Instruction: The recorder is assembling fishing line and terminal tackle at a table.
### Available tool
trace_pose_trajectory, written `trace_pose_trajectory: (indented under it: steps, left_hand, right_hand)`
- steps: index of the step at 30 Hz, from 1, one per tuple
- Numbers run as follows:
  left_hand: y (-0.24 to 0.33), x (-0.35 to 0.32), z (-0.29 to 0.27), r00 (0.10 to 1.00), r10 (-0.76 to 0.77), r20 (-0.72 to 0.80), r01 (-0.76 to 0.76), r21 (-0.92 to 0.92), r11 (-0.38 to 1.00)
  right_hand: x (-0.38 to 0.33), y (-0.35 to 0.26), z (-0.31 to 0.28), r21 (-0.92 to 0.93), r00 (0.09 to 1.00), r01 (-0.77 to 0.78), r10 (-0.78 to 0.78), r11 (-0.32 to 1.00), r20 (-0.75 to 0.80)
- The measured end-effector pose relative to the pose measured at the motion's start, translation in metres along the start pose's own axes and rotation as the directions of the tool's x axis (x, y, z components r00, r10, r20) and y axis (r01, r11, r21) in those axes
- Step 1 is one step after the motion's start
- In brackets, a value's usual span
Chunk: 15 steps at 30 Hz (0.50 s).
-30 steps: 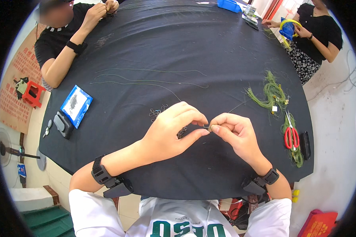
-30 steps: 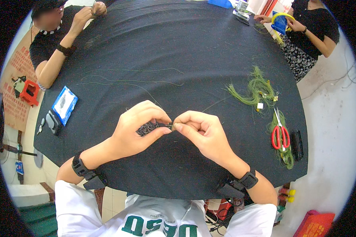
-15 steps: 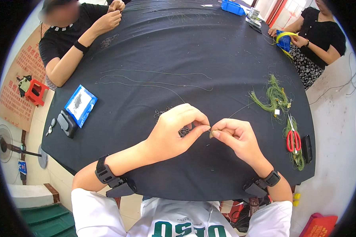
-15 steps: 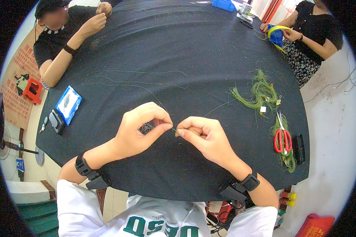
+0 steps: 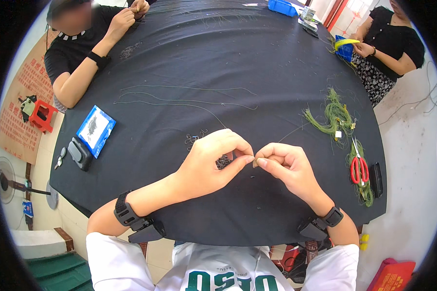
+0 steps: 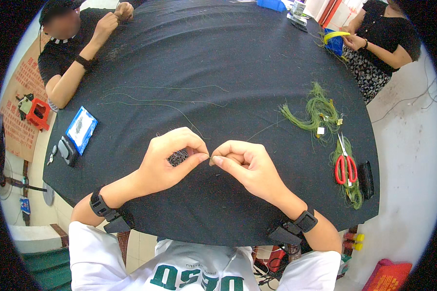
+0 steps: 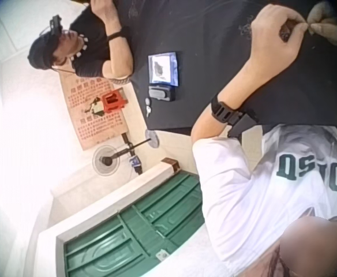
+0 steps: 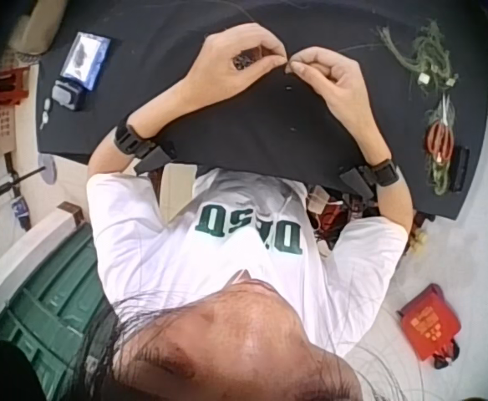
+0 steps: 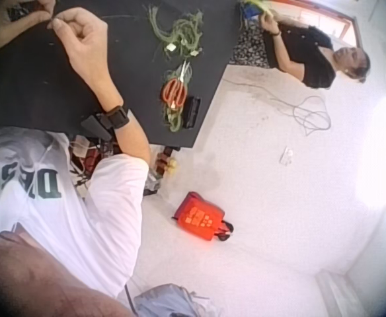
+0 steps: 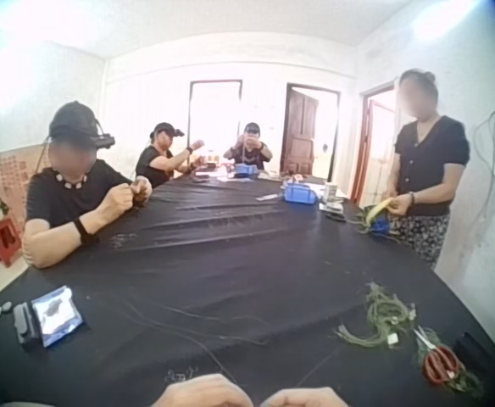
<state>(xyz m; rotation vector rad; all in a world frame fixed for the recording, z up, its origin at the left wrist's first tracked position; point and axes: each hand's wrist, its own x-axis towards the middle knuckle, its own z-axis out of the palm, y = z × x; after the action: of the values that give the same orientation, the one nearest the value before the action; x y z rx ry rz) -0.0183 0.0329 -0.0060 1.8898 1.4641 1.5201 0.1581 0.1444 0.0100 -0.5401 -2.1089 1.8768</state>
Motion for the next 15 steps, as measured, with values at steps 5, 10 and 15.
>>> trace_pose_trajectory:
  steps: [5,10,15]
  left_hand:
    - [-0.001,-0.003,-0.002,0.988,-0.153,0.010,0.154,-0.109,0.982]
    - [-0.003,-0.001,-0.002,0.965,-0.261,0.004,0.260,-0.119,0.958]
    - [-0.007,0.002,-0.008,0.951,-0.294,-0.092,0.286,-0.089,0.954]
  right_hand:
    - [0.000,-0.001,0.001,0.070,1.000,-0.010,0.010,0.997,0.003]
    - [0.002,0.005,-0.003,0.048,1.000,-0.008,0.009,0.999,-0.005]
    - [0.010,0.007,-0.005,-0.037,0.998,0.007,-0.009,0.999,-0.066]
